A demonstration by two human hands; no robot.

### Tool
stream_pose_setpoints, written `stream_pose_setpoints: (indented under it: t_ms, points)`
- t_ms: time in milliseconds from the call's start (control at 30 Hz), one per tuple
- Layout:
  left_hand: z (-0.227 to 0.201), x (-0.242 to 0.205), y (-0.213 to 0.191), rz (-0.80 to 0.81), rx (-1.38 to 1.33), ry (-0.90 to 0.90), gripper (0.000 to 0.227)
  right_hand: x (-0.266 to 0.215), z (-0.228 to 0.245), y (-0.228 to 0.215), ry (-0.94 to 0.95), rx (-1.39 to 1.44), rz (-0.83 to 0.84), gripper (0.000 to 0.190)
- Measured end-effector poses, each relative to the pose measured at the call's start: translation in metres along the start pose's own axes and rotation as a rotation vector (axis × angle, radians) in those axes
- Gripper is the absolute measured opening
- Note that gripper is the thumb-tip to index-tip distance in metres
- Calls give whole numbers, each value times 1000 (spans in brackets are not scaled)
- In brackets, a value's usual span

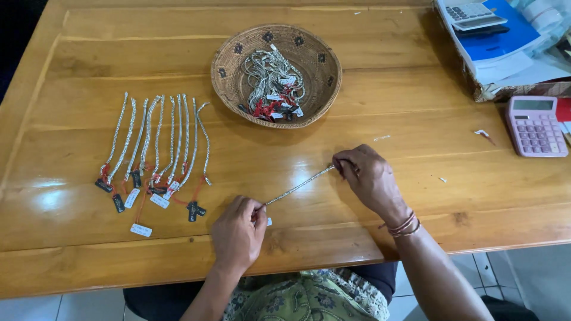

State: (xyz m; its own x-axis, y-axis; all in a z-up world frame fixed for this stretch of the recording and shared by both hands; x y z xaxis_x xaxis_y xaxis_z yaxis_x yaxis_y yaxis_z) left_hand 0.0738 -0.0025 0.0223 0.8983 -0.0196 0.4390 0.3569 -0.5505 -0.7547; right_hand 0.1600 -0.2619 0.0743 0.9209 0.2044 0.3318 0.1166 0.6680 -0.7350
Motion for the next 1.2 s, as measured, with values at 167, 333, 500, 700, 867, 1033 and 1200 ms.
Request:
stream_pose_setpoints:
  t_ms: [167, 333, 500, 700, 867, 1033, 1200]
  points:
    - [10, 2, 8, 68, 40, -124, 12, -8, -6, 25, -270, -165, 75, 16]
    - [2, 4, 1, 66, 43, -69, 5, -3, -11, 29, -273, -184, 145, 15]
    - [-1, 5, 0, 79, 94, -48, 3, 2, -24, 37, -109, -276, 237, 13]
    - [12, 9, 8, 266, 55, -172, 3, -1, -23, 45, -343, -400, 262, 9]
    - [25, 17, 18, 432, 4, -197, 8, -1, -22, 46, -474, -416, 258, 7]
    - [31, 25, 18, 416, -39, -190, 8, 11, -13, 36, -412, -281, 212, 7]
    - [32, 21, 17, 381, -26, -228, 11, 14, -39, 39, -223, -124, 133, 11]
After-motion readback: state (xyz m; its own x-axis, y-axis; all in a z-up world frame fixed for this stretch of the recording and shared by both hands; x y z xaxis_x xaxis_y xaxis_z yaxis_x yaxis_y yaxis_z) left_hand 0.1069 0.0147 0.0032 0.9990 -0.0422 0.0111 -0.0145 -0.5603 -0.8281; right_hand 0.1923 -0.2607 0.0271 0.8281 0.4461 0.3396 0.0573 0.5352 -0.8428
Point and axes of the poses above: each hand's wrist, its own x-axis towards the middle knuckle, its own y-axis out of the palm, z = x × y, the point moved 8 cm from there along x, towards the middle knuckle, and after that the axes turned 1 degree about -z, right-handed, at the moved point
